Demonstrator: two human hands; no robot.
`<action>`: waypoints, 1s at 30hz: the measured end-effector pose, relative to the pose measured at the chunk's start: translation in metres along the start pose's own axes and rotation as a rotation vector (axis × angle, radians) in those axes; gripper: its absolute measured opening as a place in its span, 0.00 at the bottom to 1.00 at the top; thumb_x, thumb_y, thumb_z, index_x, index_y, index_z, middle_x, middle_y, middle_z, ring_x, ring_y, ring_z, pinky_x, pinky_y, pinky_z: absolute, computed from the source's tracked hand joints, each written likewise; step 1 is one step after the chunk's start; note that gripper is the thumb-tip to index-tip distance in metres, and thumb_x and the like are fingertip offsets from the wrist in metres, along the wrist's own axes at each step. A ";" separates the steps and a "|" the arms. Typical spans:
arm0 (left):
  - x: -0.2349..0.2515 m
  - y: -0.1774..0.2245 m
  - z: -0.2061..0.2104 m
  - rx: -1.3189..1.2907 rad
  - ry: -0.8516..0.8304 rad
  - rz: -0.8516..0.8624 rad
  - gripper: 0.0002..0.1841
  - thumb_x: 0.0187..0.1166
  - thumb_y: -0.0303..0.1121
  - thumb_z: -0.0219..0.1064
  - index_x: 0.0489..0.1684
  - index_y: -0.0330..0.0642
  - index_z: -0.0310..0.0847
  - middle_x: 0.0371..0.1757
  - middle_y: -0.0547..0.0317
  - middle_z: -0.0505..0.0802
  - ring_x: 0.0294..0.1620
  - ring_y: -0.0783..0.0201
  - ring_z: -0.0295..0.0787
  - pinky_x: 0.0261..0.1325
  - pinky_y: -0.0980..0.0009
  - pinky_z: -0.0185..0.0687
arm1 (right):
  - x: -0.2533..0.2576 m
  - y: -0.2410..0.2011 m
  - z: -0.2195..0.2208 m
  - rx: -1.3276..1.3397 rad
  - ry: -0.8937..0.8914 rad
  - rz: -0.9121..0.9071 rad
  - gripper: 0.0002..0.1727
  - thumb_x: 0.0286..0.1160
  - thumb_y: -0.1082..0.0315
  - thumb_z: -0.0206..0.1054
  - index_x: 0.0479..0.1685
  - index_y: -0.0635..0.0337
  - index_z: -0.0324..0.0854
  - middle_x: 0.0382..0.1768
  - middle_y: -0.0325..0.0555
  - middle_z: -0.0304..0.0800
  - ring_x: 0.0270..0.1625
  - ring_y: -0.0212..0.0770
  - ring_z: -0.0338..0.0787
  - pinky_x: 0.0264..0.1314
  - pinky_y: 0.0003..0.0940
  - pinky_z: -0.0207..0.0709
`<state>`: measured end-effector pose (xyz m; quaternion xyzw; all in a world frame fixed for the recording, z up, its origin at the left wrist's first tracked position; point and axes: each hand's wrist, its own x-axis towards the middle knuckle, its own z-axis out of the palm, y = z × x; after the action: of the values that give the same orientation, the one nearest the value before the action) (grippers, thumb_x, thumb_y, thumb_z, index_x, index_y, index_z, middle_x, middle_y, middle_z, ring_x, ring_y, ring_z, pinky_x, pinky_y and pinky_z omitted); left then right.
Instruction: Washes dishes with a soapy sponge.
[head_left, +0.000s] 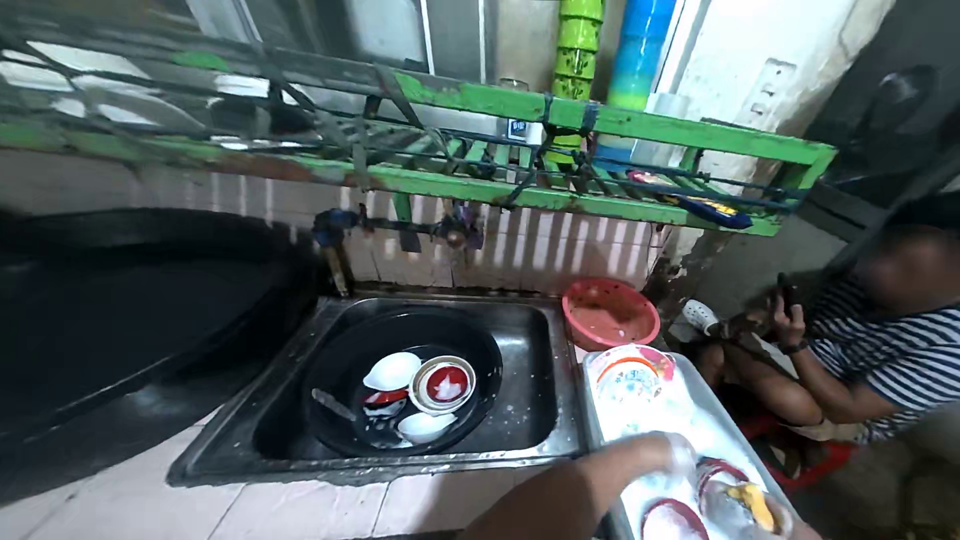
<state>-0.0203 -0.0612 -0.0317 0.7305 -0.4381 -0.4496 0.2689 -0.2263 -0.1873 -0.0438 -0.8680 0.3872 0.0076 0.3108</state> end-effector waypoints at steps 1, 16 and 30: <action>-0.006 0.001 -0.007 -0.278 0.022 0.008 0.28 0.85 0.29 0.59 0.87 0.36 0.64 0.79 0.32 0.78 0.79 0.38 0.75 0.76 0.39 0.70 | -0.002 -0.002 -0.001 0.073 0.055 0.004 0.34 0.67 0.70 0.74 0.77 0.70 0.74 0.64 0.72 0.85 0.68 0.65 0.85 0.72 0.66 0.73; -0.054 0.035 0.040 -1.440 0.668 0.084 0.18 0.96 0.36 0.43 0.66 0.33 0.73 0.49 0.48 0.84 0.46 0.60 0.82 0.49 0.61 0.81 | 0.036 -0.137 0.027 0.381 0.269 -0.117 0.27 0.77 0.64 0.70 0.72 0.69 0.77 0.61 0.63 0.88 0.65 0.54 0.87 0.72 0.55 0.76; -0.056 0.022 0.004 -1.604 0.750 0.209 0.19 0.96 0.37 0.42 0.69 0.33 0.73 0.54 0.45 0.86 0.51 0.58 0.85 0.55 0.62 0.83 | -0.002 -0.152 0.052 0.278 0.409 -0.394 0.27 0.70 0.65 0.71 0.65 0.78 0.80 0.55 0.68 0.91 0.61 0.58 0.91 0.69 0.56 0.80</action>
<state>-0.0445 -0.0219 0.0080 0.3781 0.0608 -0.3254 0.8645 -0.1131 -0.0801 -0.0042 -0.8590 0.2635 -0.2804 0.3377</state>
